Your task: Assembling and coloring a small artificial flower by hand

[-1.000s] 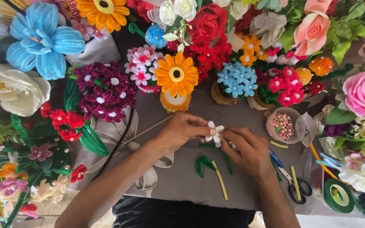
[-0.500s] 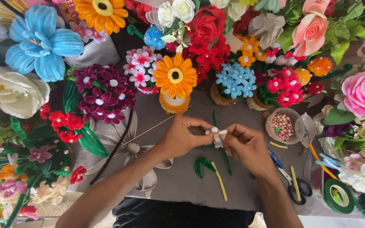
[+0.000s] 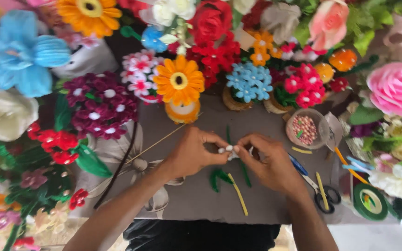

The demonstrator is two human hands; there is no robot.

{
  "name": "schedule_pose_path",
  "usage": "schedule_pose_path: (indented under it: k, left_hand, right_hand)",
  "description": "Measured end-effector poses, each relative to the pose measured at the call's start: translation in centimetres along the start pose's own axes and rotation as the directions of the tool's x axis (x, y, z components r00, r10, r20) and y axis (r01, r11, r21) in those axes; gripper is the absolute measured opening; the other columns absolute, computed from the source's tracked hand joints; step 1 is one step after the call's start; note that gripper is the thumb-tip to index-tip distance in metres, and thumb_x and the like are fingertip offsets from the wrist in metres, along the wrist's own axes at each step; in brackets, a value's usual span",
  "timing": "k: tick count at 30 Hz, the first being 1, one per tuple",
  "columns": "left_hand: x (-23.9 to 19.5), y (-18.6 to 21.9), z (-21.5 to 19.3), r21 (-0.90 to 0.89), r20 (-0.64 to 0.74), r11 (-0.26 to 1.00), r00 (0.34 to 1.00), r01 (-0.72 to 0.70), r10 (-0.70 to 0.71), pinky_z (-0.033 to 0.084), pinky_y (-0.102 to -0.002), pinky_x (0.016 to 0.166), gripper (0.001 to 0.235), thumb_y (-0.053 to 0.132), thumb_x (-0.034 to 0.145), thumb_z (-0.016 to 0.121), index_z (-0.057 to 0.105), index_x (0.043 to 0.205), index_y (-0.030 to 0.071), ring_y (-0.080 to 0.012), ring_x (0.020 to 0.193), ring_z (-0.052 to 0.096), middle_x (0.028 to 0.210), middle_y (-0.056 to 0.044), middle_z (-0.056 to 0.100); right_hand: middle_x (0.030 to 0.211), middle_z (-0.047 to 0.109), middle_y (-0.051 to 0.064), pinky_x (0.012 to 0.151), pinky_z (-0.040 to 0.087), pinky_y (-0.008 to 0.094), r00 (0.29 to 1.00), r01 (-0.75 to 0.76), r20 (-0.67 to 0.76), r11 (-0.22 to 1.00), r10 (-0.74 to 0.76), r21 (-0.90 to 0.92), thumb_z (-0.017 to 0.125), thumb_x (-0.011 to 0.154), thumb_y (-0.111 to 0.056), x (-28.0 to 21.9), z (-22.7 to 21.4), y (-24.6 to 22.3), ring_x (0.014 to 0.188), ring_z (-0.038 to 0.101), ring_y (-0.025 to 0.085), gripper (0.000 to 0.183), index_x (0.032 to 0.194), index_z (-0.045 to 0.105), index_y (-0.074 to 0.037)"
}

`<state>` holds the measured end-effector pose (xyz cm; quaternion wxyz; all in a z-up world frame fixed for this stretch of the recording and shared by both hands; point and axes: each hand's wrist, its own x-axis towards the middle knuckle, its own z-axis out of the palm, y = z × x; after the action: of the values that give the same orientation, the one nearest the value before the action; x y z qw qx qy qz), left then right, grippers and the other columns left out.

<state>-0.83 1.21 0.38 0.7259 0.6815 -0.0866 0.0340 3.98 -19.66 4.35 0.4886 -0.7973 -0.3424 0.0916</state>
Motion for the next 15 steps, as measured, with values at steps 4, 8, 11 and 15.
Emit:
schedule_pose_path:
  k: [4,8,11,15]
  left_hand:
    - [0.1,0.6,0.4,0.187,0.028,0.977,0.994,-0.106,0.102,0.055,-0.031,0.063,0.015,0.008,0.073,0.086,0.080,0.086,0.006,-0.0138,0.067,0.068,0.071,-0.010,0.075]
    - [0.3,0.0,0.8,0.124,0.007,0.992,1.000,-0.001,0.000,0.057,-0.032,0.064,0.017,-0.002,0.072,0.081,0.081,0.088,0.003,-0.0136,0.069,0.066,0.071,-0.011,0.076]
    - [0.3,-0.4,1.1,0.187,-0.010,0.980,0.998,0.061,-0.060,0.056,-0.020,0.072,0.008,0.006,0.083,0.080,0.079,0.091,0.004,-0.0036,0.082,0.068,0.091,-0.003,0.080]
    - [0.2,-0.8,1.6,0.090,-0.073,0.972,0.975,0.217,-0.211,0.054,-0.021,0.060,0.010,0.006,0.083,0.083,0.077,0.090,0.002,-0.0052,0.064,0.064,0.075,-0.004,0.075]
  right_hand:
    - [0.074,0.070,0.023,0.053,0.056,0.045,0.997,-0.025,0.065,0.994,0.032,-0.106,0.066,0.101,-0.007,-0.4,-1.3,-1.2,0.064,0.071,0.037,0.010,0.098,0.068,0.003]
    - [0.086,0.076,0.019,0.048,0.055,0.041,0.992,-0.063,0.108,0.997,0.068,-0.054,0.069,0.094,-0.003,-3.6,-5.1,-4.0,0.059,0.071,0.031,0.034,0.127,0.063,0.001]
    - [0.085,0.071,-0.002,0.066,0.052,0.028,0.949,0.014,0.308,0.985,-0.068,0.174,0.045,0.107,-0.027,-9.2,-9.2,-4.2,0.068,0.065,0.015,0.032,0.082,0.059,-0.012]
    - [0.078,0.077,0.013,0.050,0.056,0.034,0.750,-0.405,0.661,0.809,0.027,0.426,0.047,0.110,-0.037,-20.0,-11.1,3.8,0.055,0.069,0.025,0.048,0.098,0.077,-0.002]
